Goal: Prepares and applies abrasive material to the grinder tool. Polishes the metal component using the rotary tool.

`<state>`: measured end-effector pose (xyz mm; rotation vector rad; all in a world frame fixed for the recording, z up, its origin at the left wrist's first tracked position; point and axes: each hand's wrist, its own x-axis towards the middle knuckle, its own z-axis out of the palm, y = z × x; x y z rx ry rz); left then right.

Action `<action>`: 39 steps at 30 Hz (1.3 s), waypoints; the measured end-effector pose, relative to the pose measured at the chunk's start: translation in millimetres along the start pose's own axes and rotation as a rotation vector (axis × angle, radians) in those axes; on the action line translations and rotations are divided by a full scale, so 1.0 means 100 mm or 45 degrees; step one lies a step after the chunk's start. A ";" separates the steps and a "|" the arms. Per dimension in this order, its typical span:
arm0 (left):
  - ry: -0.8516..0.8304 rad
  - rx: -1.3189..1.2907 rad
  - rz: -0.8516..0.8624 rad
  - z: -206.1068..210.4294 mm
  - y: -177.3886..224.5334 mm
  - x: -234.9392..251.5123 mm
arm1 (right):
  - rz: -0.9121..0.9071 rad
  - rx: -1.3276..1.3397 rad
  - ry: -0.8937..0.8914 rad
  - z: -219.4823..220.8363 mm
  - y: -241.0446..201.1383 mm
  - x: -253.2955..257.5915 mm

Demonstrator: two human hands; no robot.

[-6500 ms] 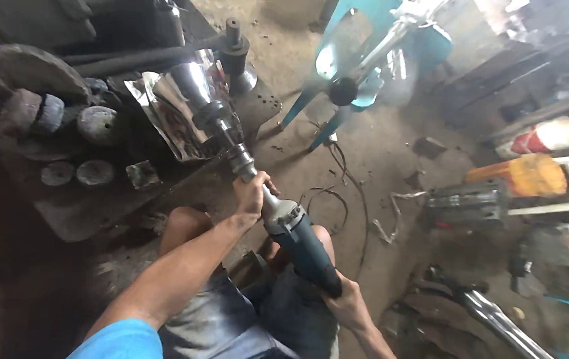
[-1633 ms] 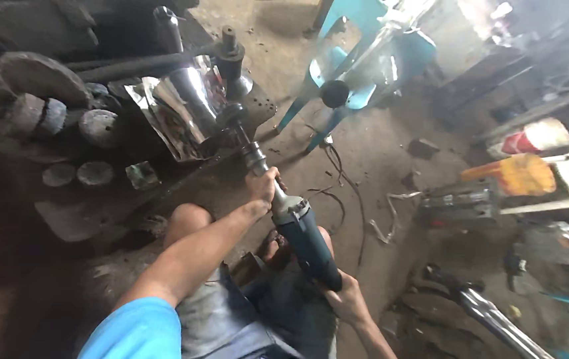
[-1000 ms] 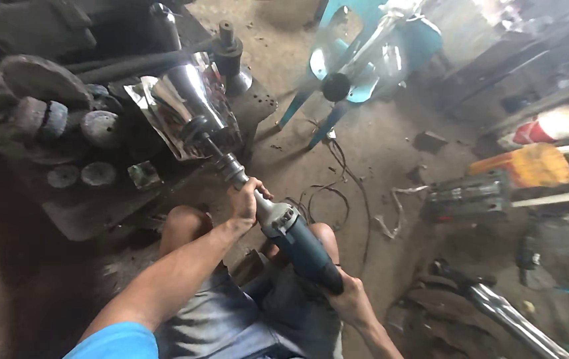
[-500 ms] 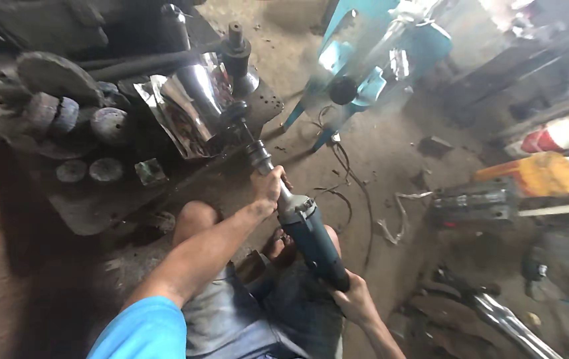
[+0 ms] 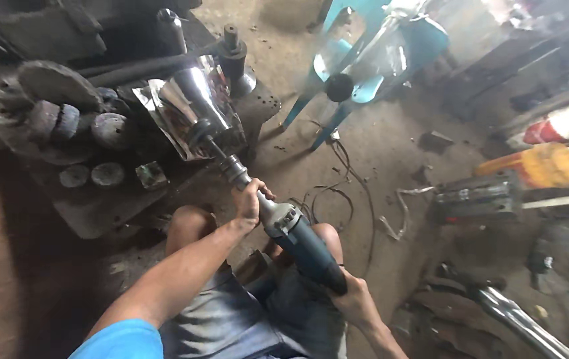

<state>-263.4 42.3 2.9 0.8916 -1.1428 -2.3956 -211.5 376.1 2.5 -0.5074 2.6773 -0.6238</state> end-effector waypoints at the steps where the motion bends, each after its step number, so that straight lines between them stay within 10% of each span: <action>1: 0.001 0.006 -0.002 0.01 0.00 0.00 | 0.009 0.003 -0.006 0.00 0.00 0.00; 19: 0.034 0.227 -0.242 0.51 0.04 0.14 | 0.188 0.214 -0.060 -0.09 0.05 0.09; 39: 0.073 0.051 -0.027 0.13 0.01 0.01 | 0.032 0.059 -0.051 -0.04 0.06 0.04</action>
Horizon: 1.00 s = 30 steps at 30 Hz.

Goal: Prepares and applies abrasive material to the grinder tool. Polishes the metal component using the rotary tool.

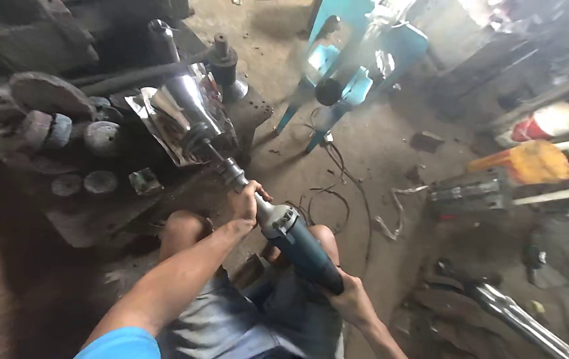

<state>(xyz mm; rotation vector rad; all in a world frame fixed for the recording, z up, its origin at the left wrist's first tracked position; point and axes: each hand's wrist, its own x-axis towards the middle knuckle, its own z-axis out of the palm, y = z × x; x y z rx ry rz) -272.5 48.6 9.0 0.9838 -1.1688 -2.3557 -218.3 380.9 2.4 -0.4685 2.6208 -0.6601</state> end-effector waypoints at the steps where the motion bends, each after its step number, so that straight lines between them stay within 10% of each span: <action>1: 0.004 0.013 0.000 0.04 0.01 0.00 | 0.010 0.010 -0.009 -0.01 0.00 0.01; 16: -0.034 0.127 -0.208 0.39 0.04 0.14 | 0.161 0.131 -0.021 -0.05 -0.03 0.08; 30: 0.034 -0.039 0.010 -0.14 -0.03 -0.01 | -0.017 -0.085 -0.011 0.01 -0.04 0.00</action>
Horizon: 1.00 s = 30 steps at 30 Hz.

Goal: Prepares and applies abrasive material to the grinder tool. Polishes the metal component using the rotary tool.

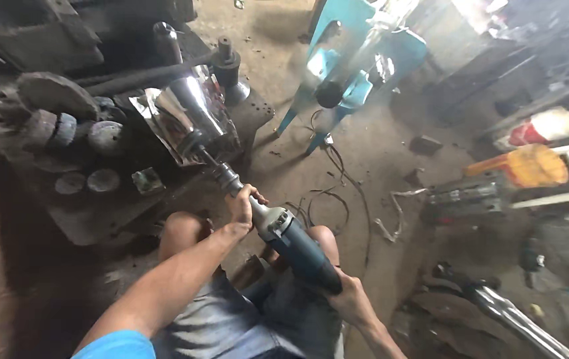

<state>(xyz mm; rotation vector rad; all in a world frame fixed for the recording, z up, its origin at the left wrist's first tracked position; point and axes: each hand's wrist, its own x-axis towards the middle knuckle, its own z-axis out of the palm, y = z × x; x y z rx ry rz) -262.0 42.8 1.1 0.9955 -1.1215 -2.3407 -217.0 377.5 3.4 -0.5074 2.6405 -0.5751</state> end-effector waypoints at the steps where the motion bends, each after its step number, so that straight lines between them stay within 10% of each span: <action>1: 0.004 -0.006 0.009 0.01 0.00 0.00 | -0.003 0.003 0.000 0.00 0.00 0.01; 30: -0.016 0.064 -0.037 0.30 0.01 0.00 | 0.075 0.131 -0.023 -0.03 0.11 0.02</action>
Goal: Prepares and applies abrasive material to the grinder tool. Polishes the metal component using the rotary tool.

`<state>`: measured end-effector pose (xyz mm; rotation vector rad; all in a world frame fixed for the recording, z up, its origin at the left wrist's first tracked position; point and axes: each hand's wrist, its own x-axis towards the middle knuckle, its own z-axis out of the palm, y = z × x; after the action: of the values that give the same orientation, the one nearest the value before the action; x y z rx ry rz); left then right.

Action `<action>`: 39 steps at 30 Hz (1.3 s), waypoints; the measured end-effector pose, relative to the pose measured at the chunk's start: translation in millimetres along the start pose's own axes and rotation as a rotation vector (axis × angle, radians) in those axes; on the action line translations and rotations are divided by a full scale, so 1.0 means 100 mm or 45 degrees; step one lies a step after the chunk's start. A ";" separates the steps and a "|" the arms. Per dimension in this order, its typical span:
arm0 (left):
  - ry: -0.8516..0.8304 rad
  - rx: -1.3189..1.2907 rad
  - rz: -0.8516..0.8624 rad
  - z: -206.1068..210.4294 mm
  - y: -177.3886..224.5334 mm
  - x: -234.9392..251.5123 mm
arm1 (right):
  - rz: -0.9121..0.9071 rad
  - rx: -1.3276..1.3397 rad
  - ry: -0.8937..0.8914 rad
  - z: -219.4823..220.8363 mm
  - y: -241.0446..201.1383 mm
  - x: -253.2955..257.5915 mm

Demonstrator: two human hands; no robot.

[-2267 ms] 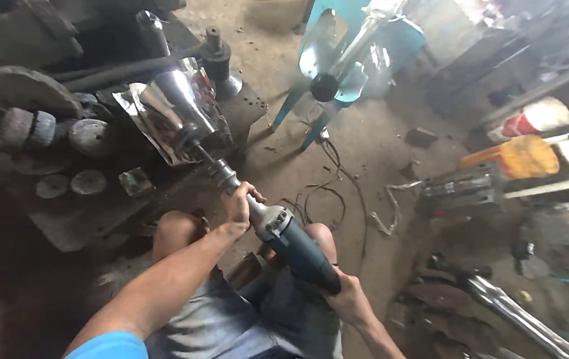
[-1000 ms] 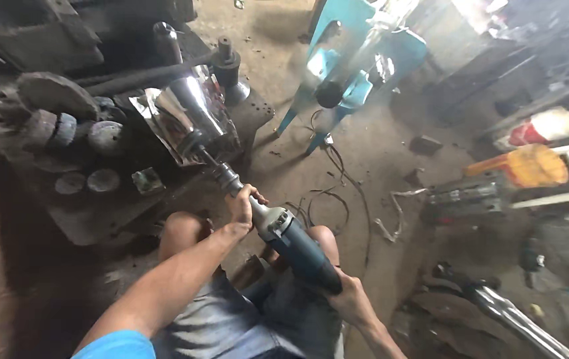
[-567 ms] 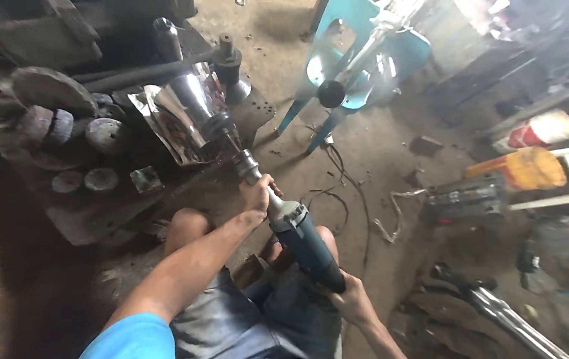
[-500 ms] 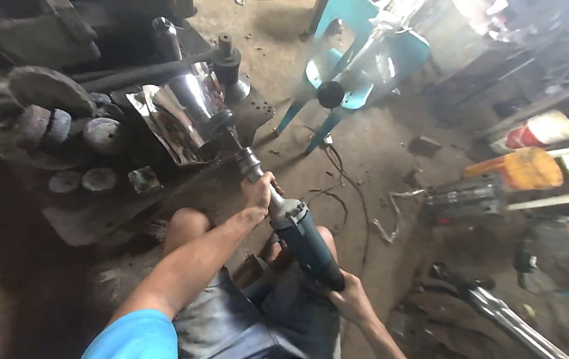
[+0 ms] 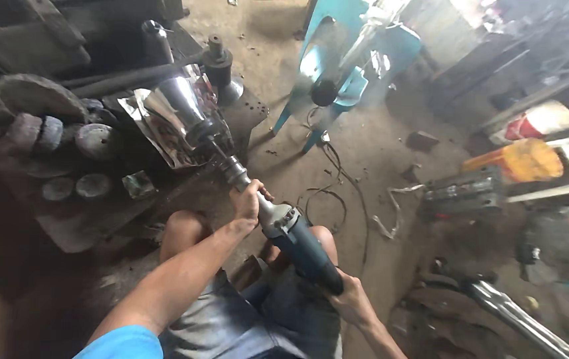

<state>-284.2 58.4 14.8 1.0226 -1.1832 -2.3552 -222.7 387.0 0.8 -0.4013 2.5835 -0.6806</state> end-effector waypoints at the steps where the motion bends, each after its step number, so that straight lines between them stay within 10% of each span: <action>1: 0.002 -0.027 0.014 -0.05 -0.01 0.00 | -0.019 -0.020 0.004 0.01 0.00 -0.01; 28: -0.069 0.021 -0.041 0.23 0.00 0.13 | 0.006 0.140 0.063 -0.03 0.05 0.06; 39: -0.968 -0.418 -0.187 -0.53 0.37 -0.16 | -0.107 0.162 -0.173 -0.24 0.02 -0.18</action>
<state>-236.4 14.9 30.1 0.0856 -0.8812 -3.0377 -219.4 404.9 24.9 -0.4994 2.3919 -0.8136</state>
